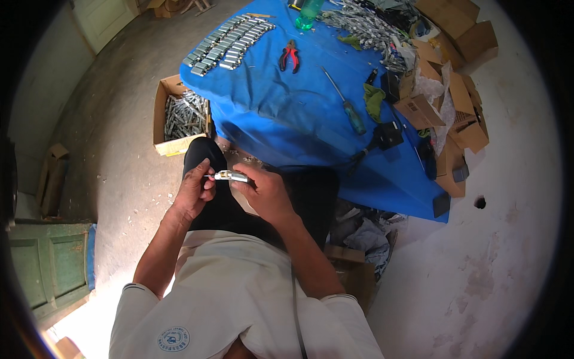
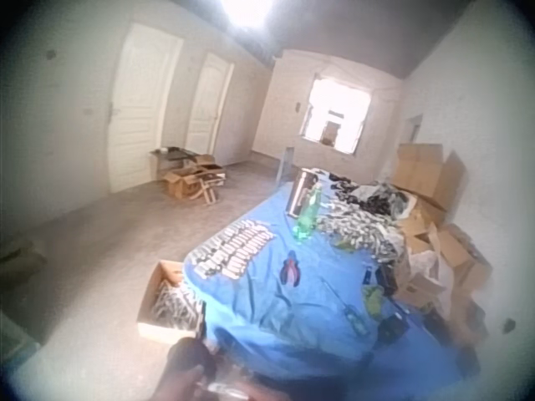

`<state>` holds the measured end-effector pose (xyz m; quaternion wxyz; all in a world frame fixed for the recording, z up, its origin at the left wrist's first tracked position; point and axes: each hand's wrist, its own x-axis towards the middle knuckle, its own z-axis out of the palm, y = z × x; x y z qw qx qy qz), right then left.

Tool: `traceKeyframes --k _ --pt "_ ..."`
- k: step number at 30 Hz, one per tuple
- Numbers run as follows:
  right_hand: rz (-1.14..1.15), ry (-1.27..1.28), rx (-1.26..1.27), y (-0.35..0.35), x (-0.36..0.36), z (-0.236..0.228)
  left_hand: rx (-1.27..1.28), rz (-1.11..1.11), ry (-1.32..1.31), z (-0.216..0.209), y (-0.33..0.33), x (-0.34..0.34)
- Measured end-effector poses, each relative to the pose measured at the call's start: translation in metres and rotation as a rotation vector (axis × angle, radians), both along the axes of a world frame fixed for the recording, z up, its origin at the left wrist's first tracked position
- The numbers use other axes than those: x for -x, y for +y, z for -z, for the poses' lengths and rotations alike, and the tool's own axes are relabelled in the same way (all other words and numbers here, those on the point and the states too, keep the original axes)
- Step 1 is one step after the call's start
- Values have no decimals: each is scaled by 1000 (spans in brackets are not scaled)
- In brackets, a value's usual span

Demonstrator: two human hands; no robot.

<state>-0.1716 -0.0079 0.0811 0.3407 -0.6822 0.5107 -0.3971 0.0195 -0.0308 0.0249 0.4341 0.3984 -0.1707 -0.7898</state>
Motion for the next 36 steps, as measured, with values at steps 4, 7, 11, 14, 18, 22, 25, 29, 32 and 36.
traceKeyframes --k 4,7,11,14,18,22,25,29,32,36 --pt "-17 -50 -161 0 2 1 7 -14 4 -2 1 -1" --pt "-30 -91 -269 0 3 2 22 -23 11 -3 2 -1" --pt "-52 -240 -335 0 1 4 32 -18 58 -4 1 0" --pt "-55 -310 -430 -1 3 2 13 -38 45 -3 0 2" --pt "-28 -390 -505 -1 3 2 0 -36 41 -1 -1 4" --pt "4 -381 -551 -1 2 2 -42 -52 10 -1 -1 8" --pt "8 -361 -548 -1 3 0 -60 -48 3 -2 -2 8" --pt "2 -345 -532 -1 1 -3 -60 -43 16 0 -2 7" --pt "8 -342 -522 -1 1 -1 -61 -37 34 -1 -2 6" --pt "-2 -338 -517 -2 1 -1 -68 -39 35 1 -2 7"
